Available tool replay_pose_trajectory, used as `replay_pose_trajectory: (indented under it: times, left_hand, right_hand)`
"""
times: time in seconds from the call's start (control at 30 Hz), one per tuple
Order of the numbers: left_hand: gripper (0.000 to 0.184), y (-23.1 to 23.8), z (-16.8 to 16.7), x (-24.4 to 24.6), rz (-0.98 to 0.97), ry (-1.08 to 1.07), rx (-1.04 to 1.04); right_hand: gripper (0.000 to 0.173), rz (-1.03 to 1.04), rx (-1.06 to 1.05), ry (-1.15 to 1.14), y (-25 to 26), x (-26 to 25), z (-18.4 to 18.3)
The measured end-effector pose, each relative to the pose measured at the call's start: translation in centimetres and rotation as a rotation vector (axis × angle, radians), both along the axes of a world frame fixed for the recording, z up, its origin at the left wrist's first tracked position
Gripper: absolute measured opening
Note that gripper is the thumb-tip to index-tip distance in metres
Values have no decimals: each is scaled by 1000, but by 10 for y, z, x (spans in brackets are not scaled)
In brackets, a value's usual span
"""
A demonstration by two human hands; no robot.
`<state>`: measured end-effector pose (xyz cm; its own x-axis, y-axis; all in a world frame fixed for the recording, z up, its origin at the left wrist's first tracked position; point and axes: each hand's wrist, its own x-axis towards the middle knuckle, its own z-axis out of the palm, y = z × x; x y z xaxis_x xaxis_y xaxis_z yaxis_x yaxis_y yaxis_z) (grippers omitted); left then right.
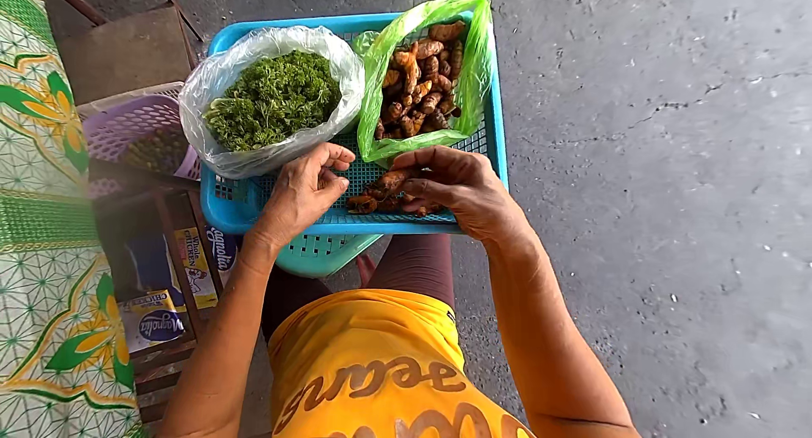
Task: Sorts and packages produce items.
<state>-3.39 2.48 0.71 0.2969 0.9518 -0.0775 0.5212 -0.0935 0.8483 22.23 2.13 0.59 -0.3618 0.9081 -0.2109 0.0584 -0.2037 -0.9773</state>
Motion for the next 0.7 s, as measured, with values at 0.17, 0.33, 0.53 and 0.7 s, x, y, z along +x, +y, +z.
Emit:
replay_pose_trajectory:
  times: [0.17,0.33,0.53,0.7]
  left_hand:
    - [44,-9,8,24,-78,-22,-14]
    - [24,-7,-7,31,10,30,170]
    - [27,-16,4,34,92,-67,109]
    - [27,-14,6,28,86,-195,34]
  right_hand:
    - [24,-61,20,22,4,-5,-4]
    - [17,-66,16,-12,6,-9,-8]
    - [32,103,166,-129,5,-10,-10]
    - [28,99,142,-135,3,-13,-11]
